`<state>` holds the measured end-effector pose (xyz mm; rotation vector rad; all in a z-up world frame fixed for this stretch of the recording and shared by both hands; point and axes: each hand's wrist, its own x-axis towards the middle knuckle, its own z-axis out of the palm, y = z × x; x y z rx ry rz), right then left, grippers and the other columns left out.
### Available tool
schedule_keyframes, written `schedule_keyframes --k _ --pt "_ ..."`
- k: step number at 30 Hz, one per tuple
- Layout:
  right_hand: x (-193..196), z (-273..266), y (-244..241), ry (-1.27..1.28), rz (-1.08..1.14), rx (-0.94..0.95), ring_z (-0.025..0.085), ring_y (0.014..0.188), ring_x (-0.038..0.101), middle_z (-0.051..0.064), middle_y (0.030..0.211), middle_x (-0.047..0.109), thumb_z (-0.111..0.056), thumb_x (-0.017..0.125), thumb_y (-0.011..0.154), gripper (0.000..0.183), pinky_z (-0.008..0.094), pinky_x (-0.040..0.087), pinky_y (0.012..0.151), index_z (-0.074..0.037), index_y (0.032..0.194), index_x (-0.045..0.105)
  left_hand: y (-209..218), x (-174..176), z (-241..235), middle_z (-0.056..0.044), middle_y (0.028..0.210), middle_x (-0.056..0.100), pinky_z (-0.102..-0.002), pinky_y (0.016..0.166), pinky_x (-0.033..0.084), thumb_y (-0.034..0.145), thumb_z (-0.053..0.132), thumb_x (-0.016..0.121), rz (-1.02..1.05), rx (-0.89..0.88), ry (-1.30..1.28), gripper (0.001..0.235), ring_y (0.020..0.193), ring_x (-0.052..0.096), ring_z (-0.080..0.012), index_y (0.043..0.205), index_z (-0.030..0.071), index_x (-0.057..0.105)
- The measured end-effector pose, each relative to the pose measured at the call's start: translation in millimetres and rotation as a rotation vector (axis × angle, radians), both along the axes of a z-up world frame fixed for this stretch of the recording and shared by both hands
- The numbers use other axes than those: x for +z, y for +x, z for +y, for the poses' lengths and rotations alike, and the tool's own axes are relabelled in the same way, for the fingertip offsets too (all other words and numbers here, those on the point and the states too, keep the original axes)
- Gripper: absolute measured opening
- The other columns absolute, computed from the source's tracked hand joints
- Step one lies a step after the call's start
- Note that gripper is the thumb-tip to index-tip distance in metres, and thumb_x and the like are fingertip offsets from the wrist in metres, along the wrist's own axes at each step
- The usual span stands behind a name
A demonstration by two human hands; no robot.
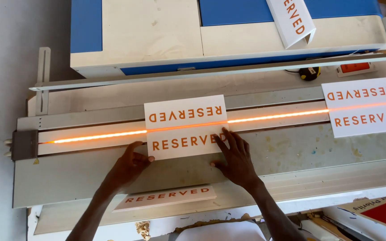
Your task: Using a strip heater to soften plastic signs and manually folding them into a tent shape.
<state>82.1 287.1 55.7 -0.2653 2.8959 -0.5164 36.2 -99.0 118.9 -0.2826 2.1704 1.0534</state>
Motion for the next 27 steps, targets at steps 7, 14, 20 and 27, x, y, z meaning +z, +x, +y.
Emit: schedule_keyframes --k 7,14,20,27 --pt "-19 2 1 0.016 0.114 -0.030 0.044 0.159 0.037 0.010 0.177 0.039 -0.072 0.086 0.085 0.104 0.060 0.038 0.124 -0.028 0.173 0.052 -18 -29 10 -0.020 0.135 0.062 -0.056 0.110 0.062 0.110 0.021 0.068 -0.074 0.690 0.634 0.057 0.118 0.069 -0.0356 0.158 -0.004 0.047" --pt "-53 20 -26 0.063 0.524 -0.110 0.037 0.146 0.054 0.004 0.152 0.060 -0.025 0.085 0.086 0.077 0.054 0.048 0.115 -0.025 0.161 0.066 -29 -49 47 -0.006 0.085 0.061 -0.038 0.070 0.068 0.110 0.021 0.072 0.064 0.460 0.834 0.022 0.077 0.075 -0.0244 0.102 0.002 0.073" --pt "68 127 -33 -0.021 0.525 0.041 0.033 0.124 0.078 0.003 0.134 0.082 -0.002 0.073 0.095 0.054 0.048 0.060 0.102 -0.028 0.142 0.080 20 99 138 -0.016 0.115 0.060 -0.050 0.097 0.066 0.114 0.022 0.070 0.721 0.171 0.569 0.031 0.112 0.072 -0.0356 0.133 -0.001 0.063" --pt "213 277 18 0.303 -0.397 0.302 0.036 0.124 0.074 0.012 0.137 0.080 -0.053 0.059 0.109 0.061 0.044 0.054 0.097 -0.033 0.166 0.057 112 198 310 -0.011 0.177 0.050 -0.058 0.109 0.048 0.095 0.052 0.084 0.782 -0.784 -0.060 0.101 0.155 0.051 -0.0366 0.176 0.015 0.035"
